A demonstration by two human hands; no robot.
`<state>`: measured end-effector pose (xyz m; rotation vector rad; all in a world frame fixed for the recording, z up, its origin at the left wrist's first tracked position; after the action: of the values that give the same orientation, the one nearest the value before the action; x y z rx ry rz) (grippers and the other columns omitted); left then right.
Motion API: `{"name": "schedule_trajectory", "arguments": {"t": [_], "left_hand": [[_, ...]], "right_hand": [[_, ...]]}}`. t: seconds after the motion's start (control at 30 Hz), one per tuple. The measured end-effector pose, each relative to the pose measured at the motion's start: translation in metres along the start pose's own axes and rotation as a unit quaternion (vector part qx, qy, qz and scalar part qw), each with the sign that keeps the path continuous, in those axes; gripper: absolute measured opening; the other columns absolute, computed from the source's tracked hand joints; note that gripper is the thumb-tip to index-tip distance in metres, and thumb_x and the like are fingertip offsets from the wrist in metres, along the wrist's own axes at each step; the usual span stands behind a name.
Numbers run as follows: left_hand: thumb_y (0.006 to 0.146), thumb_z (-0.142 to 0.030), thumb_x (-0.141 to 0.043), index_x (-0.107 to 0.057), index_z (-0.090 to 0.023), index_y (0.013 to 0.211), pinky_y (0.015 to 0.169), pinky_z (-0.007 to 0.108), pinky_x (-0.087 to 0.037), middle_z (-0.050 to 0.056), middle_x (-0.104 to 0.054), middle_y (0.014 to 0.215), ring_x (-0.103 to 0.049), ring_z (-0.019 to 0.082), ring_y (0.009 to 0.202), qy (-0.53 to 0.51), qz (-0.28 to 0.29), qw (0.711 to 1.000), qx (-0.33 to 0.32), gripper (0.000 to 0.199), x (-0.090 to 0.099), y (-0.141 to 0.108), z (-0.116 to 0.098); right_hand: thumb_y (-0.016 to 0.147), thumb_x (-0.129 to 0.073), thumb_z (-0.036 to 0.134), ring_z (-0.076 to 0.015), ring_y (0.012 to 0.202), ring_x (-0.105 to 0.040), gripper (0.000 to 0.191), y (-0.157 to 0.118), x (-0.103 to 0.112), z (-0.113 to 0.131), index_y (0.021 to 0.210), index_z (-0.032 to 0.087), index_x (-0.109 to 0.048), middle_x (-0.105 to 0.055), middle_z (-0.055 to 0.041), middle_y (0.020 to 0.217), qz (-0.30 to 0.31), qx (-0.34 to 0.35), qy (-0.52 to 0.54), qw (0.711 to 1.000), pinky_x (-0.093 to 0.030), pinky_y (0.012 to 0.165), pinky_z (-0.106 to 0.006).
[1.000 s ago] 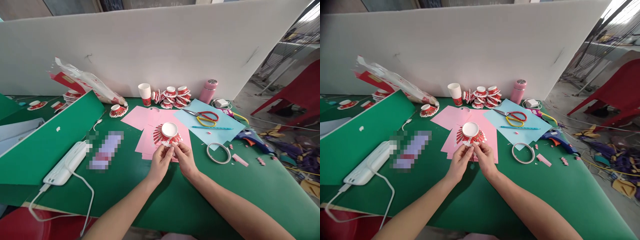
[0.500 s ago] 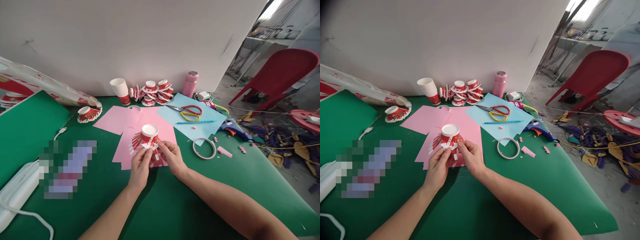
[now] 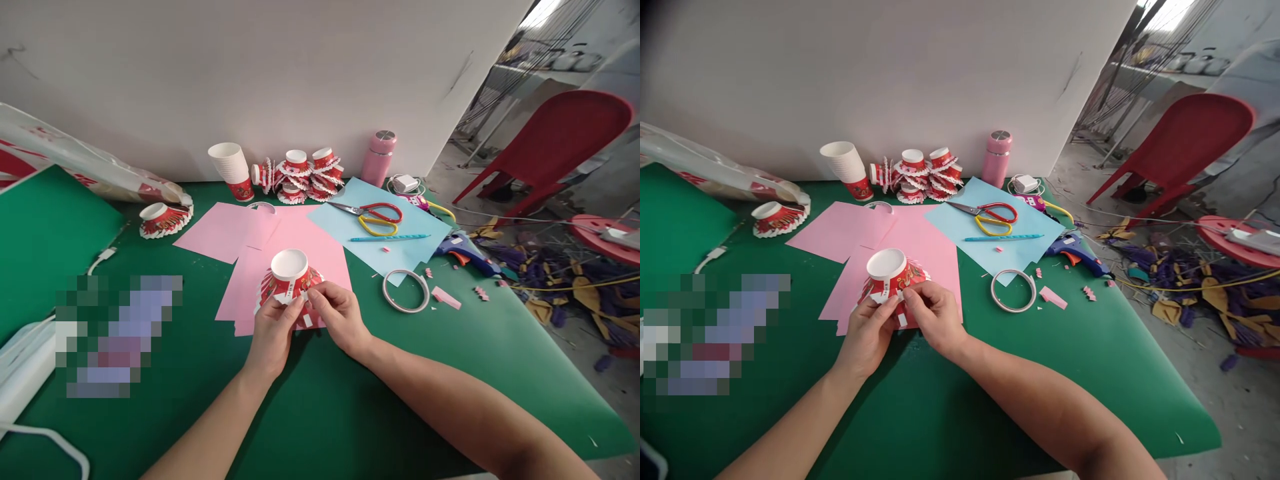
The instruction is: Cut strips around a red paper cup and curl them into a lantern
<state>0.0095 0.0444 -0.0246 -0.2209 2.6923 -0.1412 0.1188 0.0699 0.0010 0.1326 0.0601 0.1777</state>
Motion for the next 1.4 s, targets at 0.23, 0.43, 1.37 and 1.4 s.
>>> {"name": "schedule_trajectory", "arguments": {"t": [0.23, 0.43, 1.37, 1.4], "left_hand": [[0.065, -0.031, -0.073, -0.070, -0.018, 0.079, 0.075, 0.036, -0.052, 0.005, -0.071, 0.083, -0.065, 0.021, 0.084, -0.016, -0.018, 1.000, 0.007, 0.019, 0.005, 0.000, 0.002], [0.065, -0.029, -0.073, -0.071, -0.019, 0.079, 0.075, 0.035, -0.052, 0.005, -0.071, 0.085, -0.065, 0.021, 0.084, -0.034, -0.017, 0.999, 0.015, 0.017, 0.005, 0.002, 0.000], [0.075, -0.028, -0.066, -0.071, -0.019, 0.090, 0.091, 0.035, -0.045, 0.006, -0.071, 0.098, -0.061, 0.022, 0.099, 0.021, 0.080, 0.997, -0.002, 0.018, -0.006, 0.002, -0.007], [0.075, -0.028, -0.066, -0.070, -0.020, 0.092, 0.093, 0.036, -0.044, 0.006, -0.070, 0.100, -0.061, 0.022, 0.100, 0.024, 0.082, 0.996, -0.004, 0.019, -0.006, 0.001, -0.007]], "right_hand": [[0.081, -0.051, 0.030, -0.0111, 0.057, -0.050, 0.021, -0.001, -0.002, 0.005, 0.068, 0.016, -0.059, -0.057, -0.0007, 0.062, 0.019, 0.045, -0.053, 0.997, -0.040, 0.054, -0.023], [0.085, -0.047, 0.030, -0.0105, 0.057, -0.049, 0.024, -0.001, -0.001, 0.011, 0.069, 0.016, -0.058, -0.055, 0.0002, 0.061, 0.023, 0.068, -0.064, 0.995, -0.040, 0.054, -0.022], [0.085, -0.049, 0.019, -0.0142, 0.068, -0.051, 0.007, -0.005, -0.001, 0.032, 0.078, 0.019, -0.052, -0.054, -0.0026, 0.073, 0.017, 0.227, -0.208, 0.951, -0.044, 0.060, -0.028], [0.085, -0.049, 0.018, -0.0136, 0.067, -0.050, 0.008, -0.005, -0.001, 0.032, 0.077, 0.019, -0.052, -0.053, -0.0020, 0.072, 0.016, 0.225, -0.202, 0.953, -0.044, 0.058, -0.027]]}}
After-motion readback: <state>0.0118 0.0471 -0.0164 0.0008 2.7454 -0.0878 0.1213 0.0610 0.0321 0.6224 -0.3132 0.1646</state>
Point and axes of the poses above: each hand's wrist, its own y-axis towards the middle knuckle, its own x-axis out of the back of the hand, z = x × y, the point moved 8 cm from there along y, towards the middle knuckle
